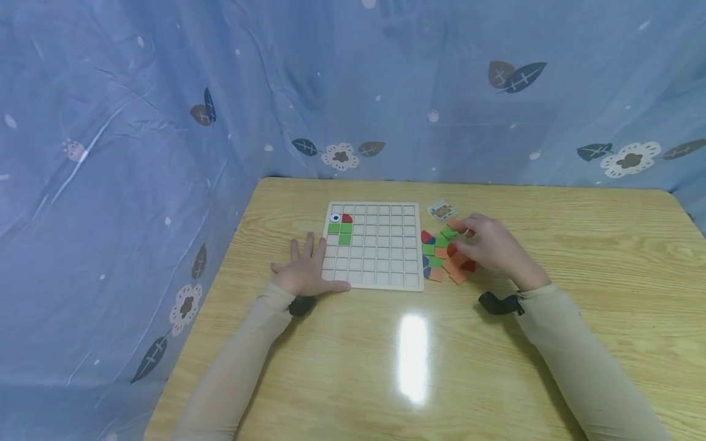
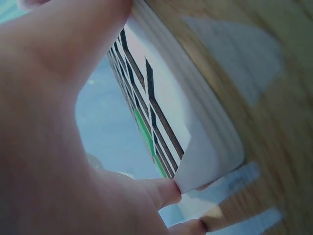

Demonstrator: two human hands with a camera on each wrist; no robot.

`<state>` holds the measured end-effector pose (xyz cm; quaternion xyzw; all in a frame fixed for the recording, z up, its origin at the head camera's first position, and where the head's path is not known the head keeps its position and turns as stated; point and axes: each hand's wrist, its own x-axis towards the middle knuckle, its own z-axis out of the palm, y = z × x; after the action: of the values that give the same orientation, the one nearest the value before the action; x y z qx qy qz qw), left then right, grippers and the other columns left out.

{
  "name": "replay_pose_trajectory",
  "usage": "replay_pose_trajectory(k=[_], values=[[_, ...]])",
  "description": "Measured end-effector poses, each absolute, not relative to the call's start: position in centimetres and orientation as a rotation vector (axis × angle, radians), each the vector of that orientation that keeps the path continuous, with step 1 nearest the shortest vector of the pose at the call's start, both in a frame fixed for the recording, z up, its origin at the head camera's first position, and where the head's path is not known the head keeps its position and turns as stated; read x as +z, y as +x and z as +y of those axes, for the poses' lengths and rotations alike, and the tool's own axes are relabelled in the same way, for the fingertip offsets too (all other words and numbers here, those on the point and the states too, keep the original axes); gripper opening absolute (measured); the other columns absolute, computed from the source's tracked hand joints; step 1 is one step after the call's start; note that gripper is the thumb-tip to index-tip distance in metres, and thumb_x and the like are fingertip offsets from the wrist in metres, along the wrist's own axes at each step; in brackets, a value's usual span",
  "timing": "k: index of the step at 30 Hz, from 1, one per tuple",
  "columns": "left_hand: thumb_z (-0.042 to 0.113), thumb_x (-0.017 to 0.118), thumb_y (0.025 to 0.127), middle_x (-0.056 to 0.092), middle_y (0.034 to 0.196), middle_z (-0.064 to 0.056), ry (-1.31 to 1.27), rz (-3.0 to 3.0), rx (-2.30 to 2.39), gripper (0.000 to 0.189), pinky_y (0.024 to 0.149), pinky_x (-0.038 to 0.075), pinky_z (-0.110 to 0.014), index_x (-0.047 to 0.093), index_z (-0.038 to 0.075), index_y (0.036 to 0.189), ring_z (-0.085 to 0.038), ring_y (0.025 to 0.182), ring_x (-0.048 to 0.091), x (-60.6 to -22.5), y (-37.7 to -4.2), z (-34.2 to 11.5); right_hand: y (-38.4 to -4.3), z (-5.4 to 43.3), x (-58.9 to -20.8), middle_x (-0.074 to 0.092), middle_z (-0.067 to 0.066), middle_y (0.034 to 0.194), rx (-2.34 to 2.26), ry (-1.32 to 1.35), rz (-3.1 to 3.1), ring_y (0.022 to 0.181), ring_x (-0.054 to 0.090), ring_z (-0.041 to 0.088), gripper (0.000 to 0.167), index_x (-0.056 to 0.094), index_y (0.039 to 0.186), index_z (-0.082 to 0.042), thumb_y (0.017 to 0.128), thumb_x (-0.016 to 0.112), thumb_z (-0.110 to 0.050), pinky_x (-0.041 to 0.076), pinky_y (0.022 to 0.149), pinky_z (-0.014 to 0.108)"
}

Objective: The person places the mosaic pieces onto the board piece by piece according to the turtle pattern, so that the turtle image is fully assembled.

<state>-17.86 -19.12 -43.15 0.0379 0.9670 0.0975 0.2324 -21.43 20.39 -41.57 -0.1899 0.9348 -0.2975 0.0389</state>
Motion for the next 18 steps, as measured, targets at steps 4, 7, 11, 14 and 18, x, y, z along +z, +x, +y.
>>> replay_pose_trajectory(k=[4, 7, 11, 14, 18], values=[[0.085, 0.065, 0.078, -0.009, 0.176, -0.016, 0.104, 2.656, 0.247, 0.131, 0.098, 0.015, -0.095, 0.002, 0.015, 0.169, -0.053, 0.157, -0.011, -43.1, -17.7, -19.1, -21.5, 20.3, -42.0, 0.069, 0.021, 0.110, -0.871, -0.616, 2.873, 0.094, 0.069, 0.033, 0.029, 0.072, 0.121, 0.004, 0.095, 0.070, -0.008, 0.058, 0.077, 0.048], [0.085, 0.064, 0.079, -0.010, 0.175, -0.016, 0.107, 2.657, 0.237, 0.130, 0.098, 0.016, -0.095, 0.001, 0.016, 0.169, -0.053, 0.157, -0.011, -43.1, -17.7, -19.1, -21.6, 20.0, -42.3, 0.067, 0.016, 0.103, -0.794, -0.621, 2.864, 0.084, 0.063, 0.027, 0.022, 0.074, 0.114, 0.001, 0.095, 0.070, -0.011, 0.053, 0.071, 0.040], [0.085, 0.064, 0.079, -0.009, 0.176, -0.016, 0.115, 2.668, 0.234, 0.130, 0.097, 0.017, -0.095, 0.002, 0.015, 0.169, -0.053, 0.157, -0.010, -42.9, -17.7, -19.1, -21.5, 19.6, -42.6, 0.063, 0.011, 0.091, -0.713, -0.620, 2.863, 0.077, 0.053, 0.023, 0.017, 0.073, 0.107, -0.002, 0.095, 0.070, -0.013, 0.043, 0.065, 0.035], [0.085, 0.064, 0.079, -0.007, 0.176, -0.017, 0.119, 2.669, 0.241, 0.130, 0.098, 0.016, -0.095, 0.004, 0.014, 0.169, -0.054, 0.158, -0.009, -42.7, -17.7, -19.0, -21.4, 19.3, -42.8, 0.062, 0.010, 0.089, -0.681, -0.611, 2.874, 0.079, 0.052, 0.023, 0.018, 0.073, 0.107, -0.001, 0.095, 0.071, -0.014, 0.042, 0.066, 0.035], [0.086, 0.064, 0.076, -0.010, 0.175, -0.016, 0.110, 2.654, 0.258, 0.133, 0.098, 0.015, -0.095, 0.002, 0.015, 0.169, -0.053, 0.157, -0.012, -43.4, -18.1, -19.2, -21.4, 19.1, -42.8, 0.065, 0.012, 0.094, -0.659, -0.582, 2.874, 0.083, 0.055, 0.025, 0.023, 0.073, 0.111, 0.001, 0.096, 0.069, -0.016, 0.047, 0.071, 0.039]])
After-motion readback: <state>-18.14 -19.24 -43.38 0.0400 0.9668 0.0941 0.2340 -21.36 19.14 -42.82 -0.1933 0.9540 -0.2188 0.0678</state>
